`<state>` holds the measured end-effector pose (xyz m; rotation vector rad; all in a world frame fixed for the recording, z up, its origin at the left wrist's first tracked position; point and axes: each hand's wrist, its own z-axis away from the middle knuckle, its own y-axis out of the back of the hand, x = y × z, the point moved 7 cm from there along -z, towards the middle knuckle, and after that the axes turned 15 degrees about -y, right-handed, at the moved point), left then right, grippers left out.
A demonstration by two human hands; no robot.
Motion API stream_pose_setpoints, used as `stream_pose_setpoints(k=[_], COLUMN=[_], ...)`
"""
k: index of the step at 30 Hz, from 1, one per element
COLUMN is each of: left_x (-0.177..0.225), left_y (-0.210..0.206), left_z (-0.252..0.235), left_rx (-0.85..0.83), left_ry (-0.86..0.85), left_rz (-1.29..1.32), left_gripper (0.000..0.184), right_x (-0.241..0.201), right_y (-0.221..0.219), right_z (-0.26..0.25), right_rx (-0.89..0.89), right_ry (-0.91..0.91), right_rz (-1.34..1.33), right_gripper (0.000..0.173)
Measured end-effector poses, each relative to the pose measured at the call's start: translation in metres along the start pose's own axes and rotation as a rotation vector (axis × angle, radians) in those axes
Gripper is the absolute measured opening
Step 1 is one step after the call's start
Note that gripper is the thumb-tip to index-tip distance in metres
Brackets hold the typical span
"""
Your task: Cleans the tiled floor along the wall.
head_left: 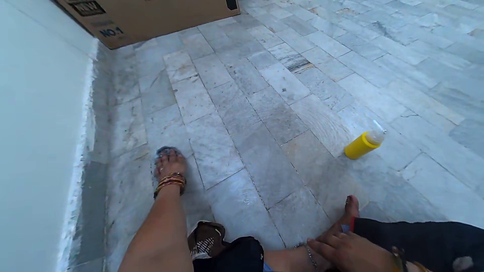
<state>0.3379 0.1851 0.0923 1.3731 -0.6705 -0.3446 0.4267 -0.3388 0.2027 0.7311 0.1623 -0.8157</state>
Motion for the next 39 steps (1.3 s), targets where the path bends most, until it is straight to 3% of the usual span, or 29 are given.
stream_pose_setpoints(k=[2,4,8,14,16,18,22,26,30,32,35,39], left_x=[0.014,0.061,0.200,0.395,0.431,0.448,0.406,0.278,0.133,0.085,0.053,0.090], left_y=[-0.006,-0.018,-0.066,-0.122,-0.128,-0.128,-0.113,-0.072,-0.032,-0.020,-0.016,-0.024], left_z=[-0.005,-0.011,-0.002,0.093,0.107,0.095,0.007,-0.072,-0.074,-0.060,-0.044,-0.021], left_rx=[0.008,-0.030,-0.066,-0.263,-0.409,-0.444,-0.290,-0.170,-0.083,-0.071,-0.013,0.093], left_ry=[-0.003,-0.169,-0.615,-1.053,-1.108,-1.145,-1.007,-0.677,-0.442,-0.336,-0.237,-0.193], left_rz=[0.018,-0.003,0.035,0.149,0.141,0.142,0.115,0.041,0.006,0.002,0.055,0.137], left_gripper=[0.057,0.056,0.051,0.047,0.048,0.048,0.049,0.052,0.052,0.052,0.048,0.038], right_x=[-0.002,-0.004,-0.006,-0.007,-0.007,-0.003,0.007,0.012,0.003,-0.002,0.004,0.037], right_y=[-0.003,-0.002,0.000,-0.007,-0.009,-0.011,-0.008,0.004,0.010,0.012,0.032,0.077], right_z=[-0.001,0.000,0.002,0.003,0.001,-0.002,-0.002,0.001,0.003,0.007,0.025,0.067], right_rx=[0.000,0.007,0.058,0.051,0.038,0.019,0.017,0.057,0.081,0.083,0.234,0.586], right_ry=[0.007,0.011,0.027,0.013,0.028,0.026,-0.011,-0.022,0.028,0.045,0.012,-0.025], right_rz=[0.005,0.000,-0.002,0.005,0.000,-0.007,-0.010,-0.029,-0.043,-0.032,-0.024,0.017], right_gripper=[0.058,0.057,0.057,0.057,0.056,0.056,0.058,0.059,0.058,0.059,0.059,0.063])
